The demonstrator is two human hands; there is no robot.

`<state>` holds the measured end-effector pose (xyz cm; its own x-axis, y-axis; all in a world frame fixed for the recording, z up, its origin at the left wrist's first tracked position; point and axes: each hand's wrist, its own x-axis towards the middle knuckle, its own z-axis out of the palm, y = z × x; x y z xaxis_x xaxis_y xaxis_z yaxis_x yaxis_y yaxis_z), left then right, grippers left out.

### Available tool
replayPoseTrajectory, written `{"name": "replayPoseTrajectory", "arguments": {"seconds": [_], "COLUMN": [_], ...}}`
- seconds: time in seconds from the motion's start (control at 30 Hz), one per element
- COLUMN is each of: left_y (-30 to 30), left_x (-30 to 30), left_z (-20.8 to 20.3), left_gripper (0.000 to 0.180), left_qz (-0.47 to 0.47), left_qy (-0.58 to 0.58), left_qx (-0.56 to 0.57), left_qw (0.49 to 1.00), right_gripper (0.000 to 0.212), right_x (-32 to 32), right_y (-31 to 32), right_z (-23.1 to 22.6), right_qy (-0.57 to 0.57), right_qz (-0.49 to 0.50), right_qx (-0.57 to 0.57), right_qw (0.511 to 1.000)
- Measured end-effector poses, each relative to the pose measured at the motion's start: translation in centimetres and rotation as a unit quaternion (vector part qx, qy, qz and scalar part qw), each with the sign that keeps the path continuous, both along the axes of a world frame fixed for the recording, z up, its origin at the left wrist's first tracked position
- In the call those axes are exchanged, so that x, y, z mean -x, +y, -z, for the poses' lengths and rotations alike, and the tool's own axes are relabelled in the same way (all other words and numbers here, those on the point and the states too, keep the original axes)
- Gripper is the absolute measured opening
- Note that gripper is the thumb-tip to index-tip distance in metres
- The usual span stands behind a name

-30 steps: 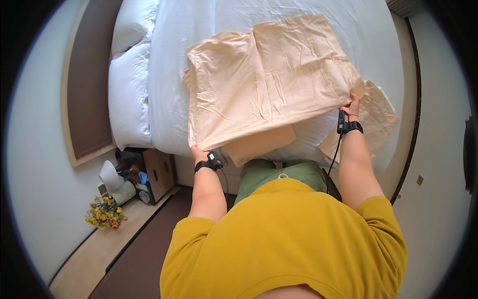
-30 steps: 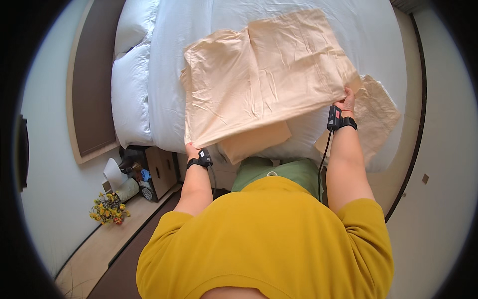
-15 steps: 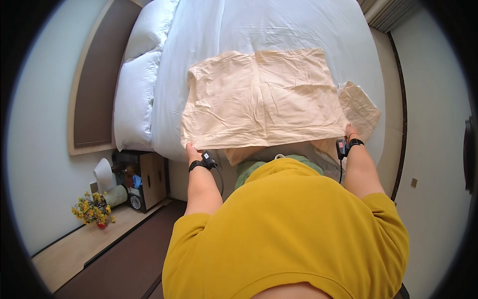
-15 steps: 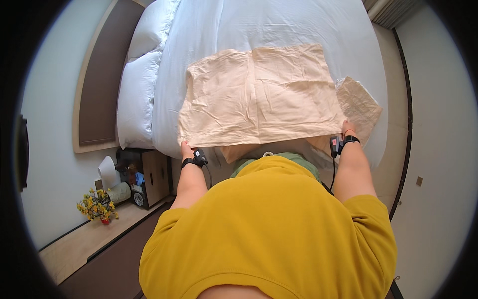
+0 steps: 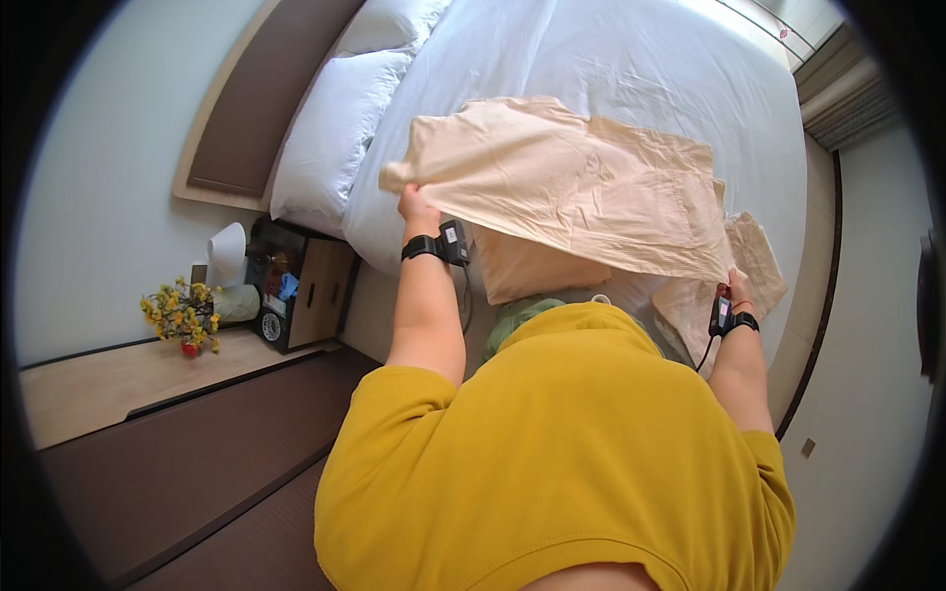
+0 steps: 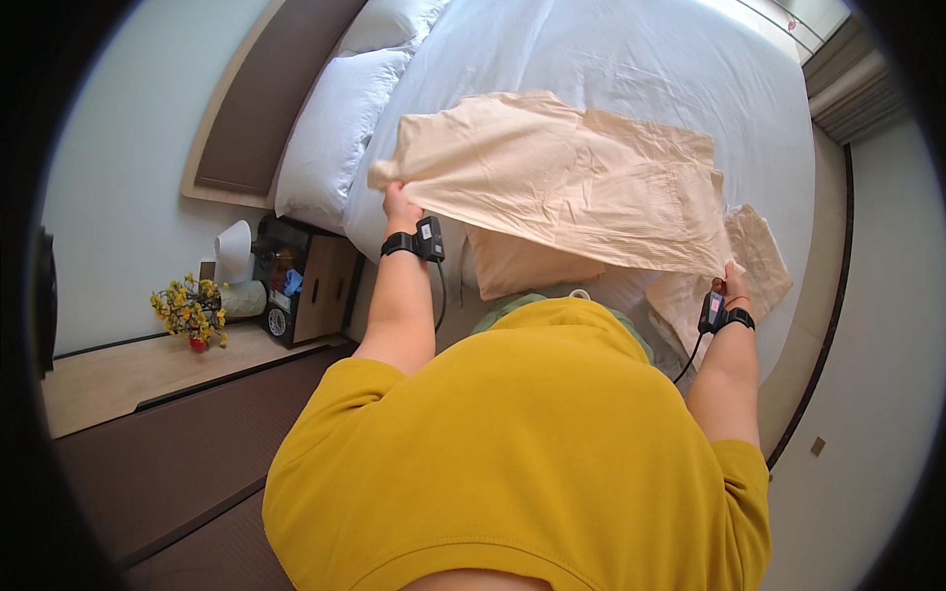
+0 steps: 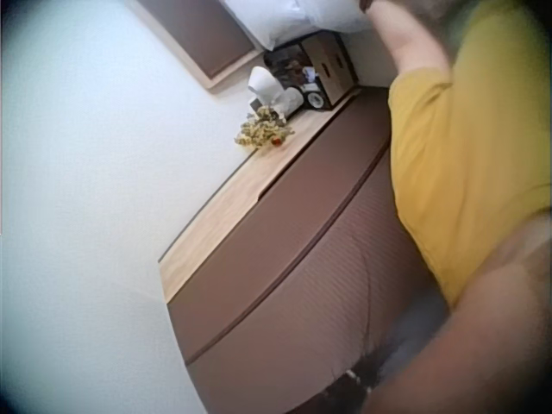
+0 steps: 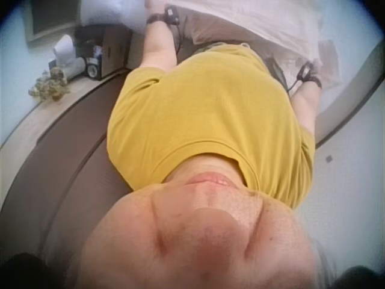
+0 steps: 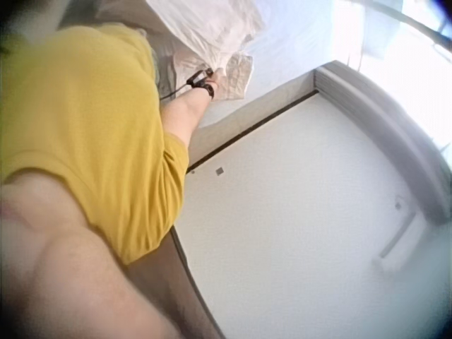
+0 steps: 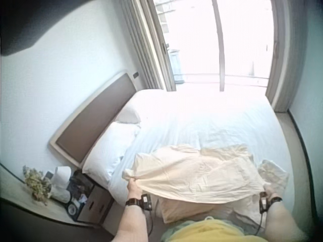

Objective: The person folds several cloths and pillowcases by hand on a bed and then places the stack inside a closet.

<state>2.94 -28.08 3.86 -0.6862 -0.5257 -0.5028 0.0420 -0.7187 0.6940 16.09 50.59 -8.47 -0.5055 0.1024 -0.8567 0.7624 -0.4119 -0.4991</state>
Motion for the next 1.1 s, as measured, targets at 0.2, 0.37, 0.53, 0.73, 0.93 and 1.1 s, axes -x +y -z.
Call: {"name": "replayPoseTrajectory", "arguments": {"seconds": [0.2,0.37,0.53,0.73,0.93,1.1], "left_y": [-5.7,-2.6,12.4,30.3,30.8,31.4], "left_x": [-5.9,-0.1,2.4,-4.6,-4.0,-1.8], "left_z": [4.1,3.9,5.6,-1.9,0.4,0.1], "left_gripper": [0.046,0.035,0.017,0.020,0.022,0.024], "left_qz": [-0.072,-0.087,0.269,0.595,0.647,0.561], "left_qy": [-0.197,-0.118,0.096,0.293,0.264,0.121], "left_qx": [0.046,0.276,0.452,0.399,0.444,0.375], "left_qw": [0.977,0.950,0.845,0.632,0.561,0.728], "right_gripper": [0.026,0.033,0.034,0.042,0.043,0.032], "right_x": [1.2,4.3,8.6,7.0,5.0,3.9], "right_y": [-9.2,-15.0,-26.4,-29.5,-28.8,-27.9], "right_z": [1.7,-4.3,-15.1,-16.6,-15.4,-14.2], "right_qy": [0.004,0.028,0.114,0.134,0.141,0.094], "right_qz": [-0.113,0.044,-0.188,-0.092,-0.092,-0.008], "right_qx": [-0.150,0.005,0.136,0.185,0.132,0.152], "right_qw": [0.982,0.999,0.966,0.969,0.977,0.984]}}
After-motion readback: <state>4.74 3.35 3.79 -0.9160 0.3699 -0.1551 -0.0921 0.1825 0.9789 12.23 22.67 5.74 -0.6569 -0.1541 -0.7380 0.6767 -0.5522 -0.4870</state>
